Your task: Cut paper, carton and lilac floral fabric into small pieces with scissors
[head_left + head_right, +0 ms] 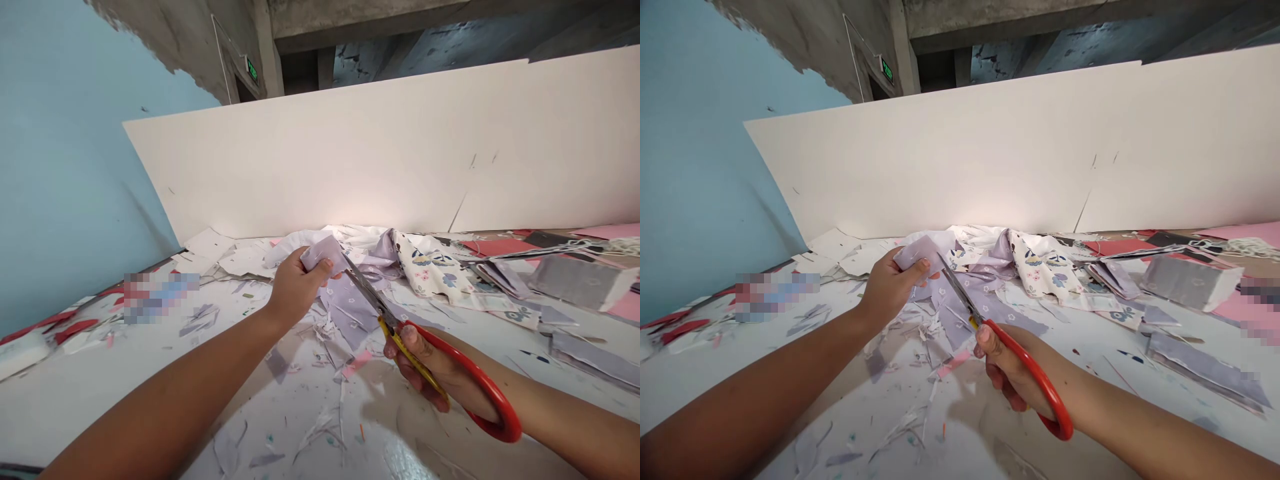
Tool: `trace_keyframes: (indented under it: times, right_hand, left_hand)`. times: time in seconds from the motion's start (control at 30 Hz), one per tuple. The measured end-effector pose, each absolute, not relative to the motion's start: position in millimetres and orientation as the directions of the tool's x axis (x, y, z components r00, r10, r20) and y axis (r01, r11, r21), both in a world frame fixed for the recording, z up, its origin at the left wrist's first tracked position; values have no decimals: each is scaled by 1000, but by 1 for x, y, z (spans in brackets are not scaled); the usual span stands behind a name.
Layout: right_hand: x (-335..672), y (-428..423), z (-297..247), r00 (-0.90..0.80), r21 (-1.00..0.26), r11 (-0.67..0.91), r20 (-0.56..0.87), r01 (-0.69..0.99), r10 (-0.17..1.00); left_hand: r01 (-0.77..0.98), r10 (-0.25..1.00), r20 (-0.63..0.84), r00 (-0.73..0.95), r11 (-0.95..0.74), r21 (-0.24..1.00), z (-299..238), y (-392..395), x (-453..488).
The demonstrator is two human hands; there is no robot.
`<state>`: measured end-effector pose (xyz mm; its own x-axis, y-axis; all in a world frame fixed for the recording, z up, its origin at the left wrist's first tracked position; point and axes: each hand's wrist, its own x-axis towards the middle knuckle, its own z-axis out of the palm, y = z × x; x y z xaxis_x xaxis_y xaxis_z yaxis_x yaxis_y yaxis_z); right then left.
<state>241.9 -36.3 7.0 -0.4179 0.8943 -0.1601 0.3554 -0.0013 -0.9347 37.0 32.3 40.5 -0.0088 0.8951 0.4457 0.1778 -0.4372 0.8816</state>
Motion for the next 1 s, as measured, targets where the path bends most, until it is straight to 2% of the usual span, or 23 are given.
trace_keyframes:
  times: [0.2, 0.4, 0.73, 1.0]
  right_hand:
    - [243, -38, 14, -426, -942, -41, -190, 334, 885]
    - [243, -36, 13, -404, -921, -2, -173, 389, 898]
    - [244, -34, 9, -387, -899, 47, -139, 434, 912]
    - [244, -32, 2, -405, -917, 52, -123, 396, 906]
  left_hand:
    - [164, 904, 426, -25, -417, 894, 41, 33, 37]
    - [146, 911, 412, -3, -407, 902, 41, 33, 37]
    - [14, 942, 331, 54, -332, 943, 41, 33, 39]
    - [-13, 949, 305, 76, -305, 952, 40, 32, 39]
